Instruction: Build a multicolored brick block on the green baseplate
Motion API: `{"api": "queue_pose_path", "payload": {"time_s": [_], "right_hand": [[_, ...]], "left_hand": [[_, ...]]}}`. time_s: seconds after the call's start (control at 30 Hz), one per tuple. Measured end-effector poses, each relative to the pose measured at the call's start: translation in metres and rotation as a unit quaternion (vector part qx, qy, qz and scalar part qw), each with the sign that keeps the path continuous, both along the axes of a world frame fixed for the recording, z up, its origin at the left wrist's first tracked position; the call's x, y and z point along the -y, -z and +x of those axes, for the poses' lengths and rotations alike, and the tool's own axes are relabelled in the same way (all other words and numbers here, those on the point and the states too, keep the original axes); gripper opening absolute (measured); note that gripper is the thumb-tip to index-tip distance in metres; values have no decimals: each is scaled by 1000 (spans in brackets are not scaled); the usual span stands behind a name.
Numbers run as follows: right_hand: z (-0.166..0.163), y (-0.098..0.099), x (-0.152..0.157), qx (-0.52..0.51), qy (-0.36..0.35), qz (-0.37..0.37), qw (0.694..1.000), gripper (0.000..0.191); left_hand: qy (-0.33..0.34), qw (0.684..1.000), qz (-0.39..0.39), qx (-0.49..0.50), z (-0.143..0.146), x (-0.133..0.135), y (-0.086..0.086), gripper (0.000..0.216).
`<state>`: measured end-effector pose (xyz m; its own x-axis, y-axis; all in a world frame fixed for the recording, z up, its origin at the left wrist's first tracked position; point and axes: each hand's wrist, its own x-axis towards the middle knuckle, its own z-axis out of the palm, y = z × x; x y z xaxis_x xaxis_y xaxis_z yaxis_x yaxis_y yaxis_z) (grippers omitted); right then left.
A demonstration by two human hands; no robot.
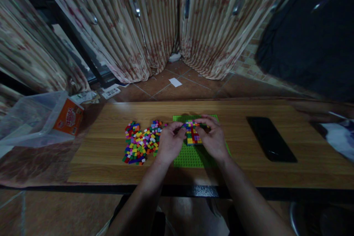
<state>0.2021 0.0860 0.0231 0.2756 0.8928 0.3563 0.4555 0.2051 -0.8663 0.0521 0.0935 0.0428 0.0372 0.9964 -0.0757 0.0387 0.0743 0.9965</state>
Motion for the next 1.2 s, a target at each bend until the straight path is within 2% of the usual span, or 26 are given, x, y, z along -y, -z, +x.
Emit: {"api": "queue_pose_path", "payload": {"time_s": [0.27, 0.8, 0.9, 1.07, 1.2], "right_hand": [[1, 2, -2, -31, -1, -28, 999, 17], [0, 4, -2, -19, -2, -20, 1000, 19], [0, 4, 1, 11, -4, -11, 1000, 20], [-2, -9, 10, 127, 10, 40, 991, 20], [-7, -17, 15, 191, -19, 69, 979, 21]], "left_hand": [[5, 1000, 6, -3, 0, 0, 1, 7], [11, 1000, 10, -24, -1, 1, 3, 13], [13, 999, 15, -27, -1, 0, 4, 15], [31, 998, 29, -48, -1, 1, 0, 18], [40, 993, 75, -84, -1, 4, -2, 23]]}}
